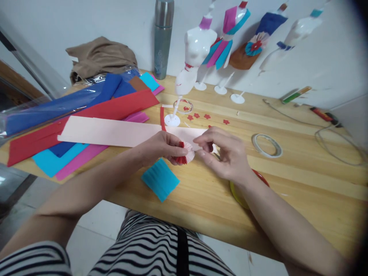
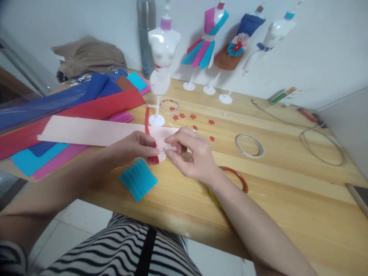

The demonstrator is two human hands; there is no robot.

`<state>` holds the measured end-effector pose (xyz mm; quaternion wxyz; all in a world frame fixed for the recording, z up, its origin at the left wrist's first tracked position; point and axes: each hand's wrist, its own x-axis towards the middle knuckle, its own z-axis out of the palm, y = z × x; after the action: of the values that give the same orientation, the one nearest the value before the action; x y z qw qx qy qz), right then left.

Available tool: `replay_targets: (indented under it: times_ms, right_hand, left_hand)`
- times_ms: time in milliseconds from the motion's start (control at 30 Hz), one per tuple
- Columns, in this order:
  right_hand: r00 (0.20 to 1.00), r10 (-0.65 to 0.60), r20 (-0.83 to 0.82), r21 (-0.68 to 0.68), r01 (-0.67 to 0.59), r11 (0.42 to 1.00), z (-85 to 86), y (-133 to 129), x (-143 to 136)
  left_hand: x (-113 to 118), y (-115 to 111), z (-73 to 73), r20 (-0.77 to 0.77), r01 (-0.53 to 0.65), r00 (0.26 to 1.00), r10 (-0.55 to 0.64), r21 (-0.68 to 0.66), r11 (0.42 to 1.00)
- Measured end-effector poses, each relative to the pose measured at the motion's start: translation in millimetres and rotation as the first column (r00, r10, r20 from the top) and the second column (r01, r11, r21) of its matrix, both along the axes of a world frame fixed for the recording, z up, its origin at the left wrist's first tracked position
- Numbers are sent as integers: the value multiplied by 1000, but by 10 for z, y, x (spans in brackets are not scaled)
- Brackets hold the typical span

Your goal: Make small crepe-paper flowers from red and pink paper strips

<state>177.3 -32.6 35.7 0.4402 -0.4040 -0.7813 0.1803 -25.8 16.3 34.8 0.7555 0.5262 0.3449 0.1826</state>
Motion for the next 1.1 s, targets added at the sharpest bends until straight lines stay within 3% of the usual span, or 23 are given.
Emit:
replay_targets:
  times_ms: [167, 567, 900, 1100]
  right_hand:
    - [996, 39, 79, -5, -38, 999, 26, 10, 3]
    - [997, 29, 66, -7, -29, 1000, 7, -7, -52]
    - [996, -30, 81, 186, 14, 982, -52, 2, -73]
    - [980, -193, 56, 310, 166, 936, -113, -8, -103]
  left_hand:
    - [-1, 3, -16, 32, 7, 999, -6, -10, 1000]
    - [-3, -5, -31, 42, 8, 999, -8, 4, 1000]
    - [27, 7, -135, 159, -20, 987, 32, -74, 997]
    - [36, -15, -90, 51, 3, 999, 1, -66, 998]
